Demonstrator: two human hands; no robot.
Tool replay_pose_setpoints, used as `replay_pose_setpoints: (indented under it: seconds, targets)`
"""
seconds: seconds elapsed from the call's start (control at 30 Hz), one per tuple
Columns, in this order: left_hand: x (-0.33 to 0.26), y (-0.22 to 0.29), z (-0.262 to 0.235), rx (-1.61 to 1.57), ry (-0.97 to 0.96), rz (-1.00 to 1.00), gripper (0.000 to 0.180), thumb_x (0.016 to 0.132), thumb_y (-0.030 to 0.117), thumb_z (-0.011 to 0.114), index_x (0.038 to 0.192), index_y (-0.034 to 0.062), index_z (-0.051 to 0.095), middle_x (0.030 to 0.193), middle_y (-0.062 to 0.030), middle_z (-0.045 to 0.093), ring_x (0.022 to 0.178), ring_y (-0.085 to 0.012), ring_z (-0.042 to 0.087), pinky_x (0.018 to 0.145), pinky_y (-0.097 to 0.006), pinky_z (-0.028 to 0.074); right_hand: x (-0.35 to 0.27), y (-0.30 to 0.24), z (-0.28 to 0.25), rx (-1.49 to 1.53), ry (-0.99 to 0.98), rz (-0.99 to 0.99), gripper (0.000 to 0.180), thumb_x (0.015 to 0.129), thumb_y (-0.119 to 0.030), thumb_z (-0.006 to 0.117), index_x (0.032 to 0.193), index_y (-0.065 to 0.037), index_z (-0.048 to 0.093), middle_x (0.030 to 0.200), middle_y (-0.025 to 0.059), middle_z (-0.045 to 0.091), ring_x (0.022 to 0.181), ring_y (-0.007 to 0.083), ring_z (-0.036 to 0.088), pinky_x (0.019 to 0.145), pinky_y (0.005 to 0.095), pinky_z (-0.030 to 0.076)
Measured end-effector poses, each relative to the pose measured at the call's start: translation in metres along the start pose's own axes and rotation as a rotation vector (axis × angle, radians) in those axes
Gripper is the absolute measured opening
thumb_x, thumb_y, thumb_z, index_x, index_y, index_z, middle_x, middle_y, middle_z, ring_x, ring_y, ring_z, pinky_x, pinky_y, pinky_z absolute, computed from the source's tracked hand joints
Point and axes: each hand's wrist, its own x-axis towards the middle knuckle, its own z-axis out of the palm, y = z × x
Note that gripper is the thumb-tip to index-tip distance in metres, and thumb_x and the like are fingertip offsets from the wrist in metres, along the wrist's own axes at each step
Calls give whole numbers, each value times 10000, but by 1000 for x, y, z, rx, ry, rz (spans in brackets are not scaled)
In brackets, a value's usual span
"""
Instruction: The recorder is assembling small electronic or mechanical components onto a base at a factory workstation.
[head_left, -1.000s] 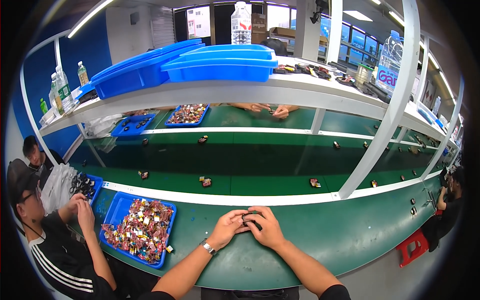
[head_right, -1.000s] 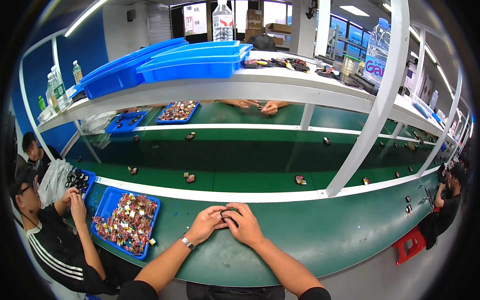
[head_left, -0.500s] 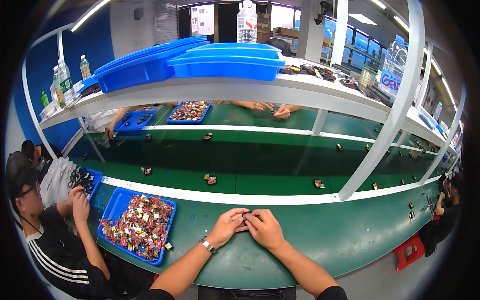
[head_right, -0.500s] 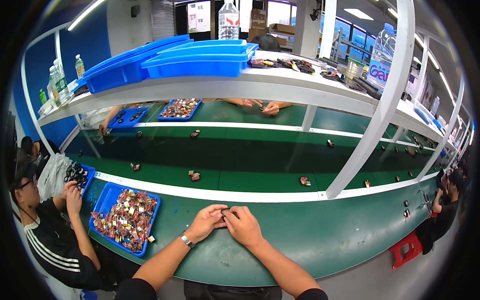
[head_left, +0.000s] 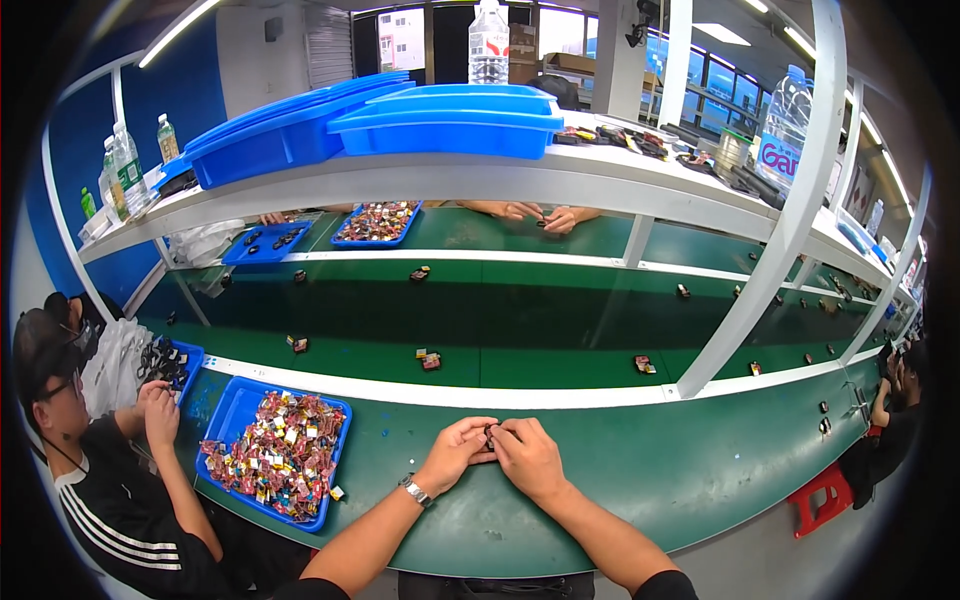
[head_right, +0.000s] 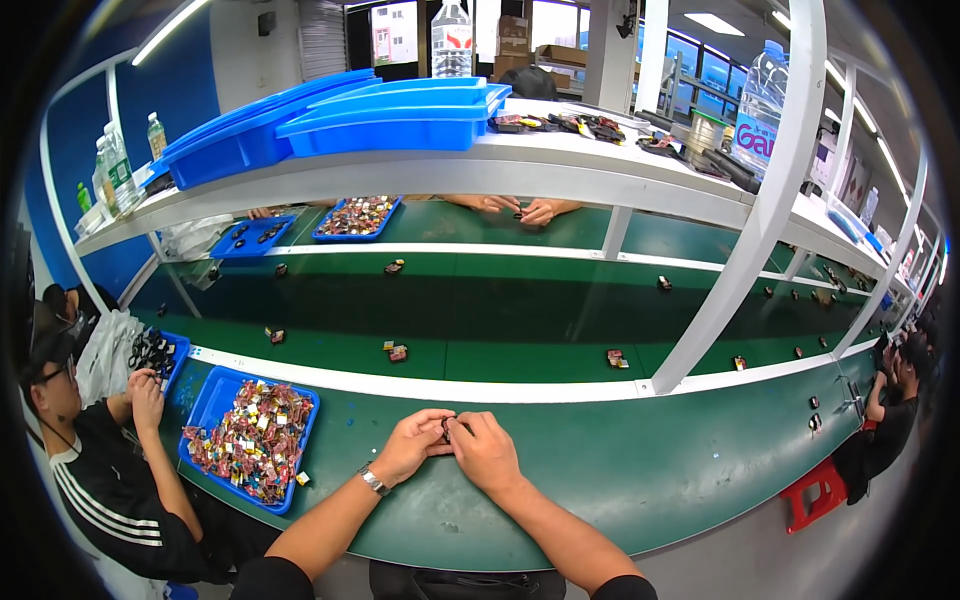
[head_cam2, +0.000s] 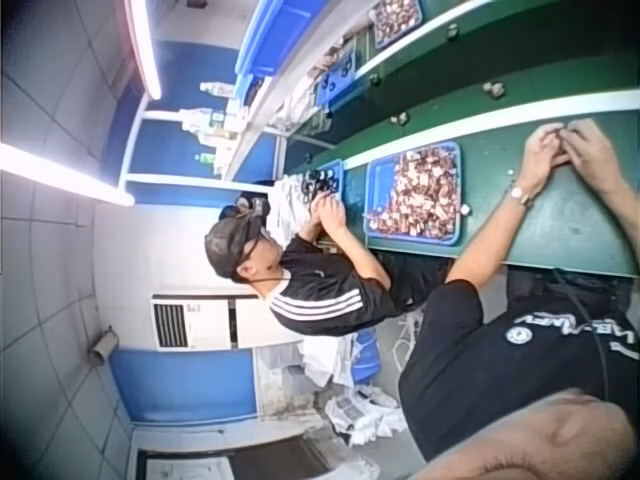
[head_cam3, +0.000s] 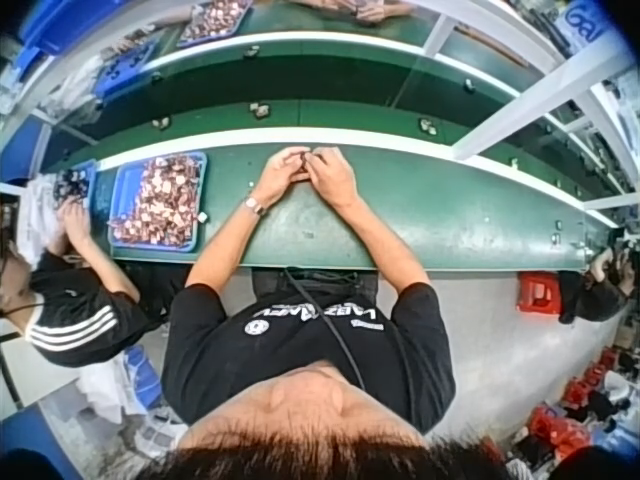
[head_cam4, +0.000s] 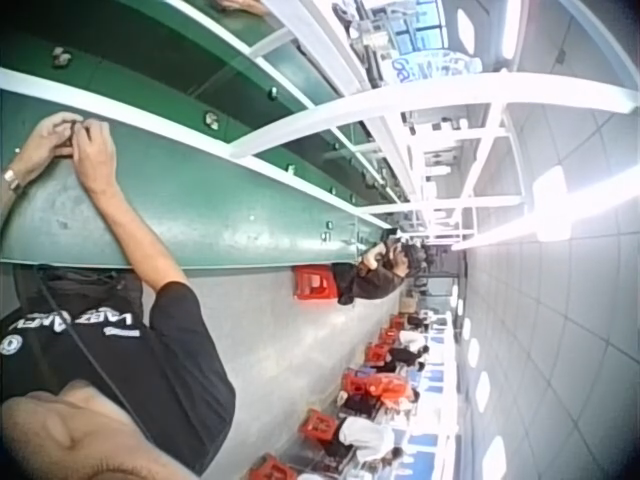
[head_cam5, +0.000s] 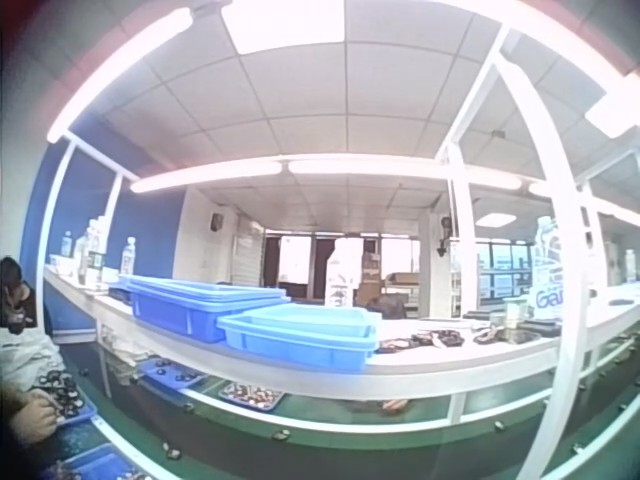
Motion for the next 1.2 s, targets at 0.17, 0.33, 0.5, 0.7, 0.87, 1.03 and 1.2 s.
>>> replay_pose_setpoints:
  seconds: [0.17,0.33,0.5,0.7,0.87,1.03,1.2]
  targets:
    - [-1,0,3,42,31,34,263,1002,64,513,1251,-18,527,1183,-101,634,1075,-185,636,902,-354,575,3,1,-3,8,-10,-54,107,777,-44,717,860,-39,650,921,61,634,814,232,619,688,335,538]
    - [0,-3,4,58,70,67,233,993,48,521,1211,-34,534,1165,-127,640,1047,-192,649,847,-341,598,2,3,-7,280,-26,246,123,790,-22,709,897,-13,648,931,88,640,819,237,643,708,318,545]
    - [0,-6,7,111,86,93,218,990,24,511,1197,-42,532,1159,-146,640,1036,-199,652,829,-342,603,-2,9,-3,500,-101,389,183,824,19,699,1006,21,676,924,111,657,779,171,683,684,263,559]
    - [1,-7,2,147,6,147,249,969,-16,521,1218,-33,534,1158,-142,639,1028,-191,644,836,-325,587,-3,7,-2,525,-31,423,183,810,-15,710,987,4,670,899,98,659,741,176,676,664,272,557]
    - [2,-9,0,158,0,131,272,960,-32,526,1232,-34,531,1165,-139,637,1029,-189,641,843,-323,581,-3,7,-4,526,-27,405,170,805,16,719,969,22,675,891,98,658,741,141,673,652,247,554]
    - [0,-4,5,118,28,123,293,955,-25,532,1247,-41,524,1189,-158,632,1043,-211,645,850,-338,579,-2,16,2,586,-45,422,174,817,-19,710,983,12,665,873,91,673,732,149,675,654,265,555]
    - [9,1,-8,140,207,275,275,935,-6,536,1202,-69,535,1165,-186,636,1017,-242,656,840,-360,579,30,110,16,605,112,798,191,807,-46,740,968,27,668,796,72,695,720,128,659,678,268,536]
